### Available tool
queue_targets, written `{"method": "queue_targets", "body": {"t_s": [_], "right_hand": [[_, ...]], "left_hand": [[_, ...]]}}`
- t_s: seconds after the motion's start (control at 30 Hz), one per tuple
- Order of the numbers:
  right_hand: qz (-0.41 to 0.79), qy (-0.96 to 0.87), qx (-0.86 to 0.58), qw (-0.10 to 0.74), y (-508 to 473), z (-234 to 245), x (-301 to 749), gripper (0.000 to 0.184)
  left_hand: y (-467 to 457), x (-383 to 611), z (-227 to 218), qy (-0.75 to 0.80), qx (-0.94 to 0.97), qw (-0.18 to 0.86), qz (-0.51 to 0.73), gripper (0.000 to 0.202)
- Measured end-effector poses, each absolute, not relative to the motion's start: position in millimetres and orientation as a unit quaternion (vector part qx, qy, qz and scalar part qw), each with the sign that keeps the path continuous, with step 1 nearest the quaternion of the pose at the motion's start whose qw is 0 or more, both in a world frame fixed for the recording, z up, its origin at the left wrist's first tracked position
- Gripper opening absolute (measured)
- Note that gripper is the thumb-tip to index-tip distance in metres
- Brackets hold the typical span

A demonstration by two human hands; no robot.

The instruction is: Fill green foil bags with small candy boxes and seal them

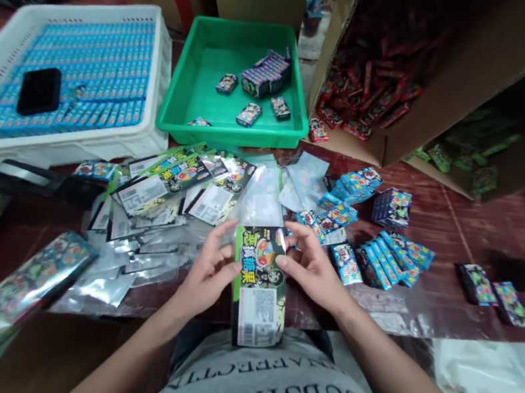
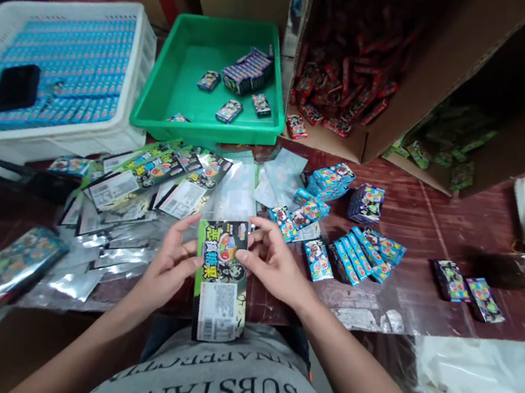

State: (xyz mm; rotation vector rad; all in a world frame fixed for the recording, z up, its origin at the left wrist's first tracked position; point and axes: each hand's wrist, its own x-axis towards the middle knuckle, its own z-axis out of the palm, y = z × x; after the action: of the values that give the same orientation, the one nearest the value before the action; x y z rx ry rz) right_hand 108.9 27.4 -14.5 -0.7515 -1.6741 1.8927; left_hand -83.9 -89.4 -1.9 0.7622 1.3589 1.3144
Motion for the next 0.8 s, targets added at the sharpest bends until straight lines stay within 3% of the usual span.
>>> {"method": "queue_targets", "body": {"t_s": [0.13,0.27,0.33,0.4,0.47,0.53,0.6,0.7,0.8], "right_hand": [[0.746,-0.576,-0.276,0.190,20,-20,114,0.072],[0.671,-0.656,-0.317,0.141,-3,-23,118,0.027],[0.619,-0.699,-0.329,0.139,-8,-25,118,0.026],[0.620,-0.704,-0.318,0.140,-5,-29,117,0.047],[0.653,-0.671,-0.312,0.160,5,-31,115,0.085],[0.657,-0.653,-0.316,0.206,15,-28,110,0.097],[0.628,-0.671,-0.315,0.238,24,-20,105,0.082],[0.593,-0.725,-0.277,0.213,34,-5,101,0.057],[0.554,-0.779,-0.220,0.192,43,4,113,0.051]], "left_hand": [[-79,-92,0,0.599,0.298,0.448,0.593,0.078],[-74,-92,-7,0.605,0.276,0.441,0.603,0.083],[-75,-94,-11,0.621,0.255,0.434,0.601,0.086],[-75,-95,-14,0.634,0.239,0.425,0.601,0.088],[-75,-95,-15,0.629,0.244,0.442,0.591,0.087],[-75,-92,-12,0.614,0.274,0.479,0.564,0.085],[-78,-88,-9,0.609,0.298,0.501,0.538,0.083],[-84,-87,-10,0.634,0.293,0.491,0.521,0.080],[-100,-99,-15,0.692,0.277,0.440,0.502,0.079]]}}
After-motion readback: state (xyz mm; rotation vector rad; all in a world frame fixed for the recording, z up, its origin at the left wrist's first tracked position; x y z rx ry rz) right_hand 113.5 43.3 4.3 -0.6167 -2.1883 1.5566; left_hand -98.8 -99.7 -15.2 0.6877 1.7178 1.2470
